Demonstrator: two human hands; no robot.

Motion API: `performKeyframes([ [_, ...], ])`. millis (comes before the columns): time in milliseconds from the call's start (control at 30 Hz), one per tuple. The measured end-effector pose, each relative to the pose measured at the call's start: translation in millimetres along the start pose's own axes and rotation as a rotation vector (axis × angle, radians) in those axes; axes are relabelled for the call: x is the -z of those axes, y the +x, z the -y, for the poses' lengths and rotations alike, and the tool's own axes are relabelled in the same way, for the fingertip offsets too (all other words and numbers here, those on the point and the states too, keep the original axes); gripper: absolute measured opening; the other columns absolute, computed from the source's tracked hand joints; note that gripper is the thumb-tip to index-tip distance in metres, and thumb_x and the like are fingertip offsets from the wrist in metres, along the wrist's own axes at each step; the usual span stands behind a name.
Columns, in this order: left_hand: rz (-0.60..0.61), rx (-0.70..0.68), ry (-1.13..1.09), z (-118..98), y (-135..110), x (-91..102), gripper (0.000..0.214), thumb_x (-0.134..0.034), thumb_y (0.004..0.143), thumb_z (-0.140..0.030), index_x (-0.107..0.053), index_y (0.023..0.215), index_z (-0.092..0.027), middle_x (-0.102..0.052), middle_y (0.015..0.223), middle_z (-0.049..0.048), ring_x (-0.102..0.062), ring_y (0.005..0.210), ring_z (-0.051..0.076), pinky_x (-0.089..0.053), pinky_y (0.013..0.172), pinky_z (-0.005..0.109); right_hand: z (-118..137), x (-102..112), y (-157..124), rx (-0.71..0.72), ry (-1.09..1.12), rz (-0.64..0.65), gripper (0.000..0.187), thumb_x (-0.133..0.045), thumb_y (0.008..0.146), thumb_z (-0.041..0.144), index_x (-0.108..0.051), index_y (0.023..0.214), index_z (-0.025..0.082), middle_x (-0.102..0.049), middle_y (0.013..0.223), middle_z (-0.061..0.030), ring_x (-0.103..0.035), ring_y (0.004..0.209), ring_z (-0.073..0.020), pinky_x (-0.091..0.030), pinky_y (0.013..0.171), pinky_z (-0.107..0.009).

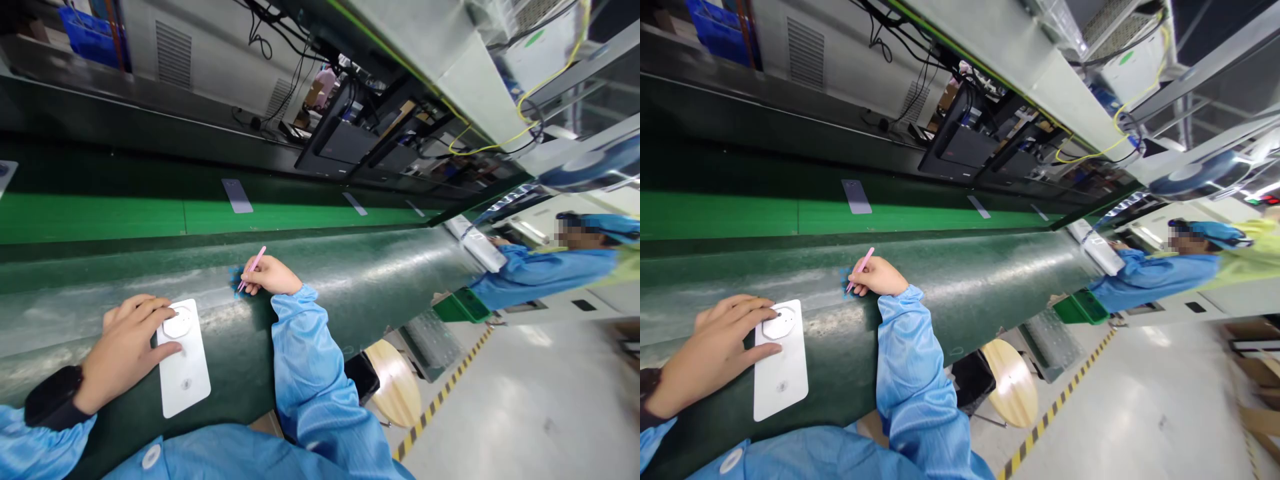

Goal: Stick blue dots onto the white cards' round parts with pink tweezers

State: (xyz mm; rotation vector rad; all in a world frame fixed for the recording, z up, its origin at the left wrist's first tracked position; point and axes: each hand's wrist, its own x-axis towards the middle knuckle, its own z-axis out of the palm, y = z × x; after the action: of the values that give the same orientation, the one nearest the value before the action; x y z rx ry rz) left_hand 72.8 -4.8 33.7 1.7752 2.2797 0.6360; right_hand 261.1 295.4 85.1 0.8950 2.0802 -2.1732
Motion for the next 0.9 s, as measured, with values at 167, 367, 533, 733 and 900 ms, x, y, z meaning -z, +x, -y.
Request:
performKeyframes([
  [167,-0.001,0.002,-0.003,-2,0,-2.9,0.042,-0.07,0.093,-0.062,-0.083,0.12,-0.033,-0.082,0.132,0.0126,-0.067,0.13,0.044,-0.057,0.101,0.06,1,-1,0,-0.034,-0.004,-0.058,0.033,-0.097,0.08,0.021,-0.065,0.072,0.016,-0.076,0.067,-0.0045,-0.068,0.053,-0.0119,-0.056,0.05,-0.018],
  [367,0.0,0.011,-0.004,-4,1,-3.0,0.037,-0.072,0.092,-0.058,-0.083,0.118,-0.033,-0.082,0.133,0.0119,-0.067,0.132,0.044,-0.057,0.102,0.06,1,-2,3,-0.084,0.001,-0.052,0.034,-0.096,0.081,0.019,-0.064,0.07,0.016,-0.076,0.066,-0.0056,-0.068,0.051,-0.0122,-0.055,0.049,-0.017],
  [533,0.004,0.013,-0.004,-6,1,0.1,0.039,-0.074,0.091,-0.059,-0.082,0.119,-0.033,-0.082,0.134,0.0122,-0.066,0.133,0.044,-0.056,0.104,0.061,-3,-2,6,-0.074,-0.006,-0.051,0.036,-0.098,0.08,0.024,-0.065,0.068,0.016,-0.074,0.062,-0.0046,-0.066,0.049,-0.0114,-0.054,0.047,-0.016],
  [733,0.023,0.051,0.013,-6,-4,4.7,0.047,-0.085,0.081,-0.06,-0.08,0.121,-0.036,-0.078,0.144,0.0111,-0.059,0.143,0.049,-0.051,0.106,0.065,-1,6,-1,-0.032,0.02,-0.016,0.045,-0.102,0.073,0.04,-0.063,0.068,0.018,-0.072,0.06,-0.003,-0.065,0.048,-0.0119,-0.053,0.047,-0.017],
  [900,0.065,0.072,-0.035,-12,-4,3.0,0.05,-0.089,0.078,-0.057,-0.079,0.122,-0.035,-0.078,0.146,0.0081,-0.056,0.147,0.049,-0.045,0.111,0.066,4,-23,-8,0.043,0.121,0.037,0.054,-0.103,0.066,0.053,-0.062,0.07,0.019,-0.071,0.061,-0.0021,-0.066,0.049,-0.0124,-0.053,0.047,-0.019],
])
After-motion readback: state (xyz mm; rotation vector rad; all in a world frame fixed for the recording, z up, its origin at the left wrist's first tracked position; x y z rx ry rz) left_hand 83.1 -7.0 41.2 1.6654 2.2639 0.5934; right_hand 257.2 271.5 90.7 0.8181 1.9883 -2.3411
